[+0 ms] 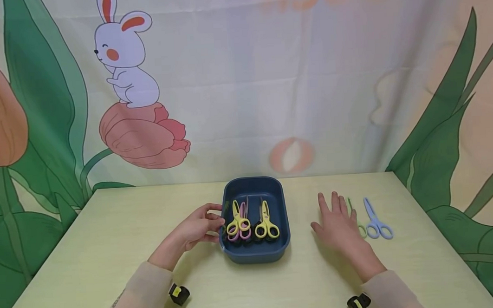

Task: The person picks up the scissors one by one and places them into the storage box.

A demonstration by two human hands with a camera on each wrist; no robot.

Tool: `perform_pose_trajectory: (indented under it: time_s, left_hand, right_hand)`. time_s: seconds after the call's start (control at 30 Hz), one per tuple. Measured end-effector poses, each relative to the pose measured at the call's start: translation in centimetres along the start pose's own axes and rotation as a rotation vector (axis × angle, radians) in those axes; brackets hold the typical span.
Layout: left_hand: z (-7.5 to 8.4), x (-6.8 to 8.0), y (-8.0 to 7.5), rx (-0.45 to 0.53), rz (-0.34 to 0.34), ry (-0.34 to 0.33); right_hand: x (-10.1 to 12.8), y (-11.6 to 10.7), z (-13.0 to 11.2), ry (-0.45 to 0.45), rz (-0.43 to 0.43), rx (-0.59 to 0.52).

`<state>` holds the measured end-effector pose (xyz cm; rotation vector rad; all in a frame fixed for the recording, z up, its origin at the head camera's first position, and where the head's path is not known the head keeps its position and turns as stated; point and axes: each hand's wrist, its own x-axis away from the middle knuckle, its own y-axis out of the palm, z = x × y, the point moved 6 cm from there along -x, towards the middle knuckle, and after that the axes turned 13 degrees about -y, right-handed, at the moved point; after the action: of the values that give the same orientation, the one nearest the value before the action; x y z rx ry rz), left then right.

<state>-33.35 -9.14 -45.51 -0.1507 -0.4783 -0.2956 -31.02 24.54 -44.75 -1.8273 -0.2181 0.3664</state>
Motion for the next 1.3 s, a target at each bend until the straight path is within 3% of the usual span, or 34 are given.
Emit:
perform_pose_trajectory:
  time_s: [0.33, 0.6, 0.83, 1.1, 1.3]
  left_hand:
    - [0.0, 0.0, 0.0, -0.007, 0.001, 0.007]
    - [0.0, -0.1, 0.1, -0.006, 0.004, 0.009]
    - [-0.1, -0.2, -0.1, -0.009, 0.016, 0.000]
    - [-0.3, -0.4, -0.1, -0.014, 0.020, -0.006]
    - [-0.3, -0.4, 0.0, -0.011, 0.019, -0.004]
  right_hand:
    - [1.2, 0.8, 2.1, 0.111, -0.176, -0.078]
    - [2.1, 1.0, 2.8, 0.093, -0.233, -0.095]
    - [2.3, 1.6, 3.9, 0.096, -0.225, -0.129]
    - [2.1, 2.6, 5.6, 0.054, -0.254, -0.051]
    - [1.8, 1.8, 5.2, 0.036, -0.247, -0.062]
